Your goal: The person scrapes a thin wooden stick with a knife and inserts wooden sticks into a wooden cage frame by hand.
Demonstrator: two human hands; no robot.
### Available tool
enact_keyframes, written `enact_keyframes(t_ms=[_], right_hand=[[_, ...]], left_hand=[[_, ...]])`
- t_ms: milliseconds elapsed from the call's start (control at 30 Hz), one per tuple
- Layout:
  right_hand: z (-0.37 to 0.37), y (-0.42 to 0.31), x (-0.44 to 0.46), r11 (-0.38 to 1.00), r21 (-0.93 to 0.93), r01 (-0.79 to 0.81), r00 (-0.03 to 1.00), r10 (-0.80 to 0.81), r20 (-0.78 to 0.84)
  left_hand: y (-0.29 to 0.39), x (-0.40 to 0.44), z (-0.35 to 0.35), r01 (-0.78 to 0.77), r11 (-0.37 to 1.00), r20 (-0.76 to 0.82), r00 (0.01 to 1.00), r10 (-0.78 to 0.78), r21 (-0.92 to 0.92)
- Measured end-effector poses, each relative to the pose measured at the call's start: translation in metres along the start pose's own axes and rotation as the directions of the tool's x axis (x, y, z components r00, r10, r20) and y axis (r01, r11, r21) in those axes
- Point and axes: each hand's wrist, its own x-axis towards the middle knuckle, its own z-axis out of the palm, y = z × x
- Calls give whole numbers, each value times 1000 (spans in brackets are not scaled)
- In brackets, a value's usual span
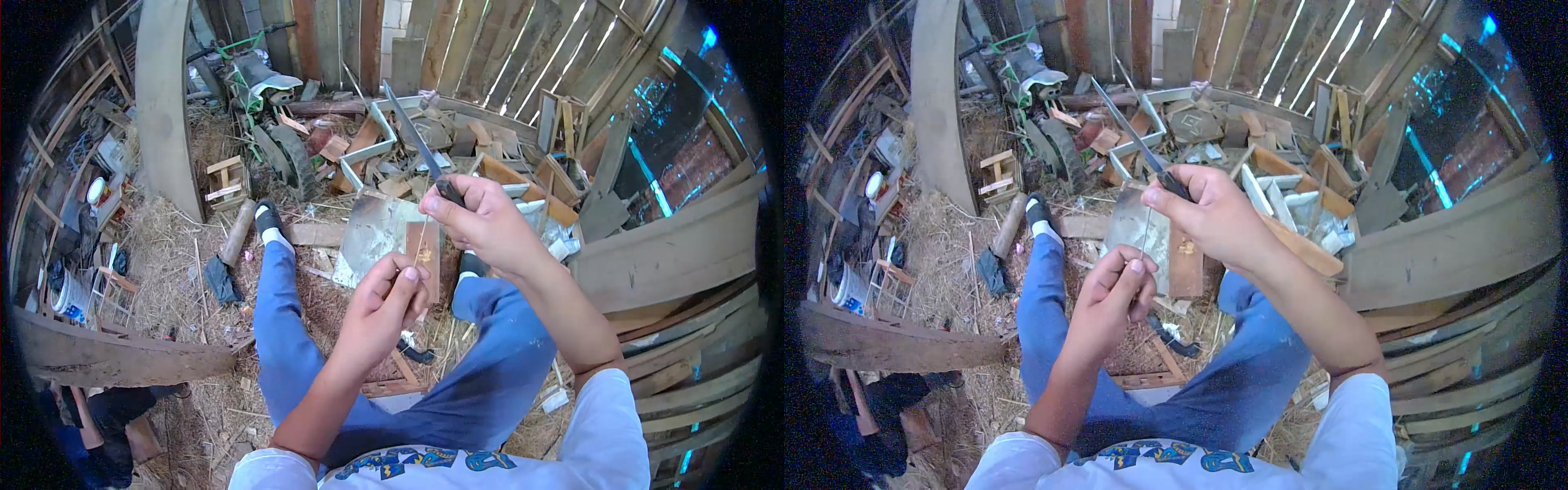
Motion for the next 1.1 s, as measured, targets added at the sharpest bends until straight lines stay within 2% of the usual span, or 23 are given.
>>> enact_keyframes(t_ms=[67,133,200,267,333,400,467,567,633,933,1033,1067,1100], right_hand=[[-1,0,4,999,-37,8,1000,-8,12],[2,0,6,979,194,69,992,-46,-119],[-11,19,10,977,185,108,993,-95,-77],[-16,34,11,961,-28,275,959,-276,-62],[-18,38,7,960,-90,264,961,-270,-65],[-19,46,6,810,-477,343,913,-407,-35],[-14,48,7,834,-469,291,933,-357,-57],[-6,50,9,818,-517,251,931,-351,-104],[0,50,9,618,-705,349,880,-475,20],[13,57,20,615,-731,295,928,-366,67],[11,53,28,729,-664,169,949,-302,-90],[13,58,26,729,-665,165,951,-295,-88],[17,65,24,702,-670,241,943,-334,-11]], left_hand=[[-1,10,-1,-49,998,-9,999,49,-37],[2,16,0,-72,997,-50,996,71,-31],[4,22,1,-89,996,-92,992,86,-29],[5,25,1,-106,994,-152,983,102,-17],[6,26,-2,-113,993,-152,982,109,-22],[0,29,-7,-110,993,-153,983,102,-45],[-5,31,-13,-168,985,-168,973,158,-49],[-6,32,-20,-156,987,-182,972,145,-46],[-8,33,-25,-159,986,-186,971,148,-47],[-12,35,-46,-145,989,-250,958,142,8],[-12,33,-52,-122,993,-257,959,117,0],[-12,33,-51,-131,991,-271,954,130,17],[-12,34,-50,-145,989,-283,947,149,35]])
